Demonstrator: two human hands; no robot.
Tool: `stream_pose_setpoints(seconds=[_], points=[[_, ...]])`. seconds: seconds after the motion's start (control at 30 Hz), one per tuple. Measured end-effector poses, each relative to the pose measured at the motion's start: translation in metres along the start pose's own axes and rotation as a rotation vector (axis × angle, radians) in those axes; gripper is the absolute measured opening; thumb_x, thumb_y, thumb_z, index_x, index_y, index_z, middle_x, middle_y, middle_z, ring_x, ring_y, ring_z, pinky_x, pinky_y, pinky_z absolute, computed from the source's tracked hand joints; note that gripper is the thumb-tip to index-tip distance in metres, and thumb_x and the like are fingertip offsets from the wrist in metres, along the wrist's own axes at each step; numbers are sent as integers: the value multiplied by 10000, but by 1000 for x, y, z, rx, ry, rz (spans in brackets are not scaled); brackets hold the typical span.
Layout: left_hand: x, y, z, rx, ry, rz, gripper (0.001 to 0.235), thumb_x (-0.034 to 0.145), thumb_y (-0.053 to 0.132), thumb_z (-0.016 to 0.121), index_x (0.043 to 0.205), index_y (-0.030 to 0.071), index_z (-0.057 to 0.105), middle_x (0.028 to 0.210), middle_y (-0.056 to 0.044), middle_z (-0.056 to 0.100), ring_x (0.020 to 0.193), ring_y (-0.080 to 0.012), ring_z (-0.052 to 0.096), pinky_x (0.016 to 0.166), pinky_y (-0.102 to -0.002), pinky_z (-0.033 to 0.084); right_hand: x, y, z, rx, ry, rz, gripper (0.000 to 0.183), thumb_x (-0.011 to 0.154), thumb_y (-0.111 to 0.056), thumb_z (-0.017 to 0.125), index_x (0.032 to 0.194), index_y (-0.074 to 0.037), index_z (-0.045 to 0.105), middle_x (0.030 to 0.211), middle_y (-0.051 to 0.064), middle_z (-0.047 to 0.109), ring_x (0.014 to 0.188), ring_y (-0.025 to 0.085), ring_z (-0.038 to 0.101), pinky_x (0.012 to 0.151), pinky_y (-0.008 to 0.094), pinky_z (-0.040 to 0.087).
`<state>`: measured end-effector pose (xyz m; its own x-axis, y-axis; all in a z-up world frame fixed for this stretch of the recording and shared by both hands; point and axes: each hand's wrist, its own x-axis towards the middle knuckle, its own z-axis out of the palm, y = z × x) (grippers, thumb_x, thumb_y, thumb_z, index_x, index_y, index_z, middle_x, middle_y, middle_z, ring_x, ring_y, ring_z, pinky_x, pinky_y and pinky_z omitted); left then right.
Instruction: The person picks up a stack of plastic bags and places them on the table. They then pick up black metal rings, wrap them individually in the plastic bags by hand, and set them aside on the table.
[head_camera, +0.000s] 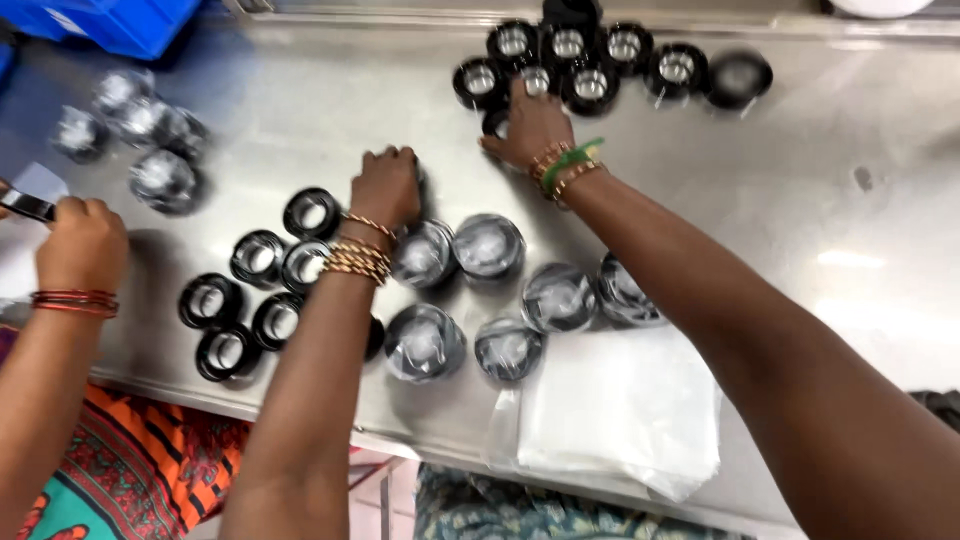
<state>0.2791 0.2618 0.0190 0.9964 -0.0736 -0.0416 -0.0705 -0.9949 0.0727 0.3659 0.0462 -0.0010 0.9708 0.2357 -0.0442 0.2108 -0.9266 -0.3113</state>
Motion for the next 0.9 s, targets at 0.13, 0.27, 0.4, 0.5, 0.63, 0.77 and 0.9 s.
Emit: stream_pose_setpoints(seconds=[0.13, 0.27, 0.4, 0.5, 0.63, 0.77, 0.9], points=[[-27, 23, -29, -100, 4, -11, 364, 922, 170, 673, 1236, 4, 589, 1233, -248, 596, 1124, -433, 568, 917, -523, 500, -21, 13, -5, 126, -59, 84, 971, 732, -386, 790, 1482, 2, 310, 1215, 290, 608, 1098, 431, 619, 944, 455, 568], [-145, 146, -54, -623, 13, -62, 392, 914, 183, 712, 1261, 52, 584, 1080, -134, 708, 824, -237, 726, 704, -353, 589, -49, 84, -13, -36, 9, -174, 848, 757, -440, 842, 1325, 90, 502, 1241, 323, 607, 1164, 439, 590, 1015, 455, 507], [-242, 249, -19, -850, -179, 469, 426, 822, 267, 785, 1032, -65, 619, 895, -163, 666, 652, -226, 650, 521, -313, 531, -105, 152, -46, 30, -31, -180, 906, 751, -435, 842, 1422, 56, 485, 1329, 287, 586, 1226, 417, 563, 1049, 451, 457], [-272, 283, 15, -698, -269, 468, 499, 892, 185, 670, 1218, -171, 540, 914, -258, 607, 659, -268, 635, 464, -295, 515, -150, 204, -51, 6, 36, -132, 903, 770, -474, 842, 1422, 51, 501, 1352, 274, 588, 1261, 422, 541, 1055, 478, 441], [-284, 290, 28, -700, -241, 390, 240, 926, -67, 471, 1113, -154, 593, 812, -234, 611, 554, -240, 612, 406, -260, 509, -224, 247, -48, -8, 192, -124, 941, 751, -508, 877, 1418, 54, 527, 1363, 312, 564, 1249, 461, 531, 1021, 518, 452], [-274, 275, 46, -592, -329, 484, 276, 967, -92, 434, 795, -54, 646, 661, -124, 639, 498, -186, 571, 443, -293, 480, -300, 241, -61, 311, 146, 93, 937, 751, -496, 836, 1433, 47, 492, 1355, 257, 584, 1220, 368, 592, 1032, 436, 513], [-248, 266, 40, -988, -526, 77, 251, 950, 172, 624, 798, -21, 678, 624, -112, 681, 450, -166, 643, 398, -271, 531, -371, 196, -70, 1636, -79, 157, 720, 959, -476, 711, 1378, 78, 522, 1169, 248, 665, 992, 265, 674, 822, 348, 607]])
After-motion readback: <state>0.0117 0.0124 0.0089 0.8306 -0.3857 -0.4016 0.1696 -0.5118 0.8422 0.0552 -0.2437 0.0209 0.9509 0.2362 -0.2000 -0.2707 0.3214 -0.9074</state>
